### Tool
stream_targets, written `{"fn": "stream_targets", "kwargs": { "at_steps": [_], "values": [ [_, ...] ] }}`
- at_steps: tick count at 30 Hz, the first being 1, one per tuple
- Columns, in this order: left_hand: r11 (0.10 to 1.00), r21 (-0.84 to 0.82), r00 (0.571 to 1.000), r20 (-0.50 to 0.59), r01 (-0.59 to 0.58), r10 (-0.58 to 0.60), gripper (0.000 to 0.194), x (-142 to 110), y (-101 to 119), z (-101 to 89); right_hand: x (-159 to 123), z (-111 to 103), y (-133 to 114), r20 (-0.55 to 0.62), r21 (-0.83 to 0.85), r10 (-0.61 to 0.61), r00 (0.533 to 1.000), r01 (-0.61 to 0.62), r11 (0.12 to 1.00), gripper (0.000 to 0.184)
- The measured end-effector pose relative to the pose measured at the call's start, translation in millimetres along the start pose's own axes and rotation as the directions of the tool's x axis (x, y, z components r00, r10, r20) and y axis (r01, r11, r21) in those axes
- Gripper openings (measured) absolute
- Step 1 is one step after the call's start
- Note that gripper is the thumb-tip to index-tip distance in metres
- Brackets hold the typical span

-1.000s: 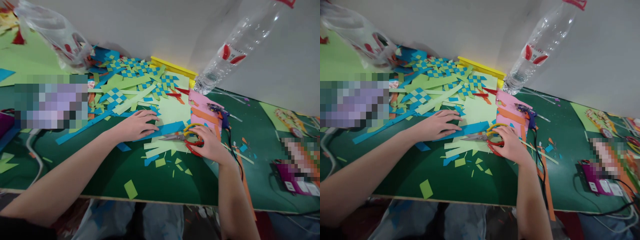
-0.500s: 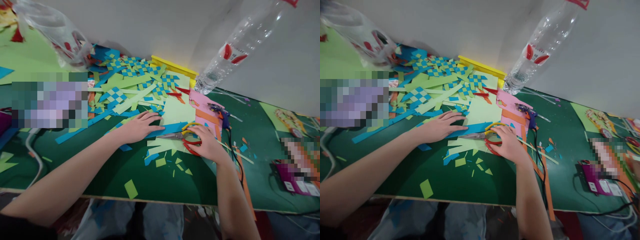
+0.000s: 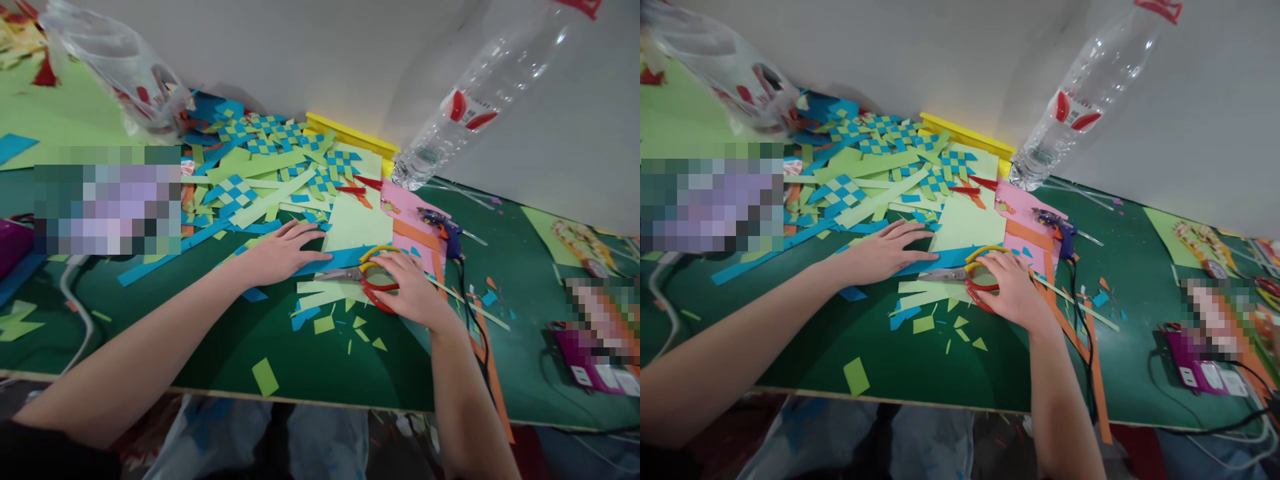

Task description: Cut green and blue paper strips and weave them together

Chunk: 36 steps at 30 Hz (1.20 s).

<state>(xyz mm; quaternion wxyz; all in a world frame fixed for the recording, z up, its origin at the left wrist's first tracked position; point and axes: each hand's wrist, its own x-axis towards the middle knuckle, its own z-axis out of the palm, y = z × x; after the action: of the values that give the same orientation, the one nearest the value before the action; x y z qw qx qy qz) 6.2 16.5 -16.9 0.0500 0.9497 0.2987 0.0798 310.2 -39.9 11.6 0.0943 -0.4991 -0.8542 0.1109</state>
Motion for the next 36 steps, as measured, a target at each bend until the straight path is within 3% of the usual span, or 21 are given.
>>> {"fn": "stream_targets", "kwargs": {
  "at_steps": [15,24,30,36],
  "values": [
    [0.999,0.035,1.0,-0.019,-0.014,0.015,0.044,0.0,-0.9,0.2,1.5,0.4,-8.6,-0.004,0.01,-0.026,1.0,0.026,1.0,0.044],
    [0.995,0.08,0.976,-0.213,0.066,-0.048,0.032,7.8,16.2,0.8,-2.6,-4.0,1.5,-0.034,0.024,-0.014,0.999,0.015,1.0,0.043],
    [0.998,0.056,0.99,-0.132,-0.041,0.048,0.031,3.5,5.7,-1.3,-3.7,-6.4,4.1,-0.023,0.039,-0.012,1.0,0.013,0.999,0.043],
    [0.999,0.037,0.999,-0.042,-0.018,0.019,0.045,2.0,3.4,2.9,1.1,-3.1,-0.1,-0.023,0.035,-0.007,1.0,0.008,0.999,0.043]
  ]
}}
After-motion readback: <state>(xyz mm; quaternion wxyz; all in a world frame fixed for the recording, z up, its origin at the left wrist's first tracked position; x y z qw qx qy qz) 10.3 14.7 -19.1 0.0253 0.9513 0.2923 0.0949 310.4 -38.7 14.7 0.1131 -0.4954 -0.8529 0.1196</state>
